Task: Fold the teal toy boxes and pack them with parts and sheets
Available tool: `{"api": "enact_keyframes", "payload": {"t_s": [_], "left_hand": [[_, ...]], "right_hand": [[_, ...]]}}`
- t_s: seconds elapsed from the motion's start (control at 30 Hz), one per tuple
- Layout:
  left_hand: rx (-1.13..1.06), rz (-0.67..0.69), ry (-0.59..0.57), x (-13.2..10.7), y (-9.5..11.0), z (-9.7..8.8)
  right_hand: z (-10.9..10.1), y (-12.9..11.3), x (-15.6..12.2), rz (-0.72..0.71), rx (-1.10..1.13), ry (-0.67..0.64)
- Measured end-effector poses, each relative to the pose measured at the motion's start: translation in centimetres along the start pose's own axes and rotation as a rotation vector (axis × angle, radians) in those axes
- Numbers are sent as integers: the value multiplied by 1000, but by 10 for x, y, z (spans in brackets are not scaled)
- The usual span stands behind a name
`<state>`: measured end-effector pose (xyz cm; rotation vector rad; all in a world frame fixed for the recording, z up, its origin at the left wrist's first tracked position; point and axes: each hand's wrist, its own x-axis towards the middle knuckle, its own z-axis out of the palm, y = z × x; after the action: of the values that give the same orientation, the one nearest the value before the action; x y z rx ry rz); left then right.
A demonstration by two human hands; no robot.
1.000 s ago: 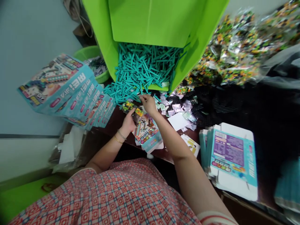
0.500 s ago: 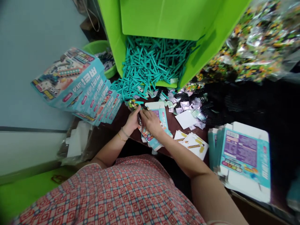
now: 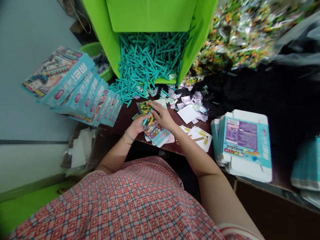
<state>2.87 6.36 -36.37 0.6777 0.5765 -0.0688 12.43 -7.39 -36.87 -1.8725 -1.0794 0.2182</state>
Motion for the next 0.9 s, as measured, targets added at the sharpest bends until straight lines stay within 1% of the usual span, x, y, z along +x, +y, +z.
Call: {"api": "enact_keyframes", "payload": {"t_s": [0.1, 0.13, 0.2, 0.23, 0.27, 0.3, 0.33, 0.37, 0.4, 0.43, 0.47, 0.5, 0.53, 0.57, 0.6, 0.63, 0.67, 0.7, 0.73, 0.77, 0.8, 0.83, 0.87, 0.9], "left_hand": [[286, -144, -102, -6, 8, -12], [376, -182, -141, -6, 11, -15], [545, -253, -268, -4, 14, -18], [618, -261, -333, -2, 15, -18], [674, -223, -377, 0, 14, -16], [715, -126, -387, 2, 12, -15], [755, 25, -364, 2, 8, -14], [818, 209, -328, 1, 3, -15], [923, 395, -302, -3, -4, -17], [1081, 556, -298, -8, -13, -20], [1282, 676, -322, -14, -23, -25], [1500, 745, -373, -21, -33, -30], [1697, 776, -436, -27, -42, -35], [1835, 796, -483, -33, -48, -39], [1898, 830, -501, -39, -52, -42], [1891, 888, -486, -43, -51, -42], [1823, 970, -442, -45, -46, -40], [1709, 1057, -375, -47, -36, -35], [1570, 1127, -301, -47, -22, -29], [1429, 1162, -237, -45, -6, -22], [1306, 1155, -193, -41, 11, -15], [1209, 1109, -176, -35, 28, -9], [1127, 1042, -174, -27, 44, -5], [1051, 967, -177, -18, 57, -3]], "right_hand": [[-7, 1, 2, -2, 79, 10], [-11, 0, 3, 14, 102, -24], [-19, 0, 5, 55, 173, -132], [-24, -1, 4, 78, 218, -177], [-29, -1, 3, 104, 257, -197], [-35, 0, -1, 134, 284, -184], [-42, 2, -6, 166, 298, -132], [-50, 5, -12, 200, 301, -45], [-60, 9, -20, 234, 298, 66], [-71, 15, -29, 268, 294, 192], [-83, 21, -38, 298, 291, 323], [-95, 26, -46, 322, 291, 443], [-107, 30, -54, 339, 292, 539], [-119, 30, -61, 350, 298, 608], [-130, 27, -67, 348, 306, 654], [-140, 20, -71, 319, 314, 687], [-149, 8, -74, 258, 324, 711], [-156, -9, -76, 162, 336, 728], [-163, -28, -75, 37, 340, 740], [-167, -49, -73, -99, 324, 741], [-168, -70, -69, -216, 279, 728], [-166, -89, -62, -317, 203, 689], [-161, -106, -54, -403, 101, 612], [-152, -118, -45, -472, -14, 503]]}}
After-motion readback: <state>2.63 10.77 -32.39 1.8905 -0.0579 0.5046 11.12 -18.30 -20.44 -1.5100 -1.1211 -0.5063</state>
